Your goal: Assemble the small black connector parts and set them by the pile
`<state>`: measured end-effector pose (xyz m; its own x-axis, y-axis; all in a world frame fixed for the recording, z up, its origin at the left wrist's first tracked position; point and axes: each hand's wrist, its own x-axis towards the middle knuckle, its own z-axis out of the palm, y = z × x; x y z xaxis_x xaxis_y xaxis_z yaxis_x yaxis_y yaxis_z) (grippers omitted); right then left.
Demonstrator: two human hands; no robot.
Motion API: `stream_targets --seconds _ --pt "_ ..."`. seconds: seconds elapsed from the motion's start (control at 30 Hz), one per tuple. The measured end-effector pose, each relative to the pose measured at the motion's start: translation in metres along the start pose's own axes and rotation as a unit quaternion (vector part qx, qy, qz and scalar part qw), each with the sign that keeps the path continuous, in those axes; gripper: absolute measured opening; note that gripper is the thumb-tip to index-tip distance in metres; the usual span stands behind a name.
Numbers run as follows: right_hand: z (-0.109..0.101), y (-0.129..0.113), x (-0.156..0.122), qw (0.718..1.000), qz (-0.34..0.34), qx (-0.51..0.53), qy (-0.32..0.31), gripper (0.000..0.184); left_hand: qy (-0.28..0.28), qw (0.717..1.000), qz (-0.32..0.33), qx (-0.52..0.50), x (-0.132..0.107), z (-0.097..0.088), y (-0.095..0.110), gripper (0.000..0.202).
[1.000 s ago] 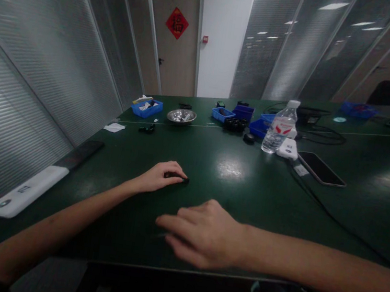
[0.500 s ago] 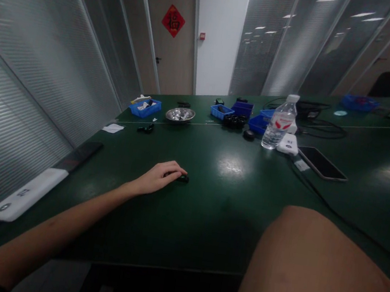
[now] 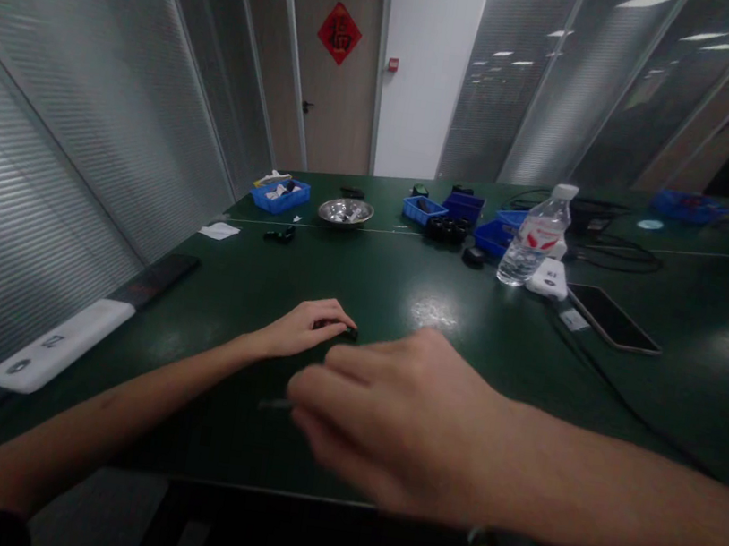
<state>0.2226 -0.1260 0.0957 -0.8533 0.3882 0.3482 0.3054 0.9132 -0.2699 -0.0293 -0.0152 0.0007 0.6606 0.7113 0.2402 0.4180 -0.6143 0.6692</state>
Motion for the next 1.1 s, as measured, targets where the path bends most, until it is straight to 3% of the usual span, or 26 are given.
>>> stream_targets --seconds 0.1,0.2,0.27,0.37,0.6,0.83,1.1 --pt "0.002 0.05 0.004 0.994 0.094 -0.033 0.038 0.025 -0.022 1.0 -0.004 -0.013 -0.001 -0.002 0.001 0.032" --pt "0.026 0.098 -0.013 0.986 0.164 -0.009 0.039 0.021 -0.052 0.998 -0.012 -0.022 -0.003 -0.005 0.002 0.032" --pt "0.041 0.115 -0.025 0.984 0.171 0.009 0.038 0.019 -0.068 0.997 -0.011 -0.023 -0.004 -0.007 0.003 0.031" --pt "0.053 0.115 -0.03 0.989 0.148 0.004 0.021 0.018 -0.078 0.997 -0.005 -0.018 -0.004 -0.008 0.003 0.03" --pt "0.058 0.098 -0.009 0.99 0.136 -0.014 0.014 0.016 -0.078 0.997 0.005 -0.015 -0.002 -0.007 0.008 0.029" --pt "0.062 0.101 -0.014 0.988 0.151 -0.006 0.044 0.013 -0.078 0.997 0.011 -0.011 -0.004 -0.009 0.006 0.027" --pt "0.066 0.103 -0.013 0.987 0.161 -0.026 0.017 0.014 -0.076 0.997 0.014 0.0 -0.004 -0.008 0.005 0.028"
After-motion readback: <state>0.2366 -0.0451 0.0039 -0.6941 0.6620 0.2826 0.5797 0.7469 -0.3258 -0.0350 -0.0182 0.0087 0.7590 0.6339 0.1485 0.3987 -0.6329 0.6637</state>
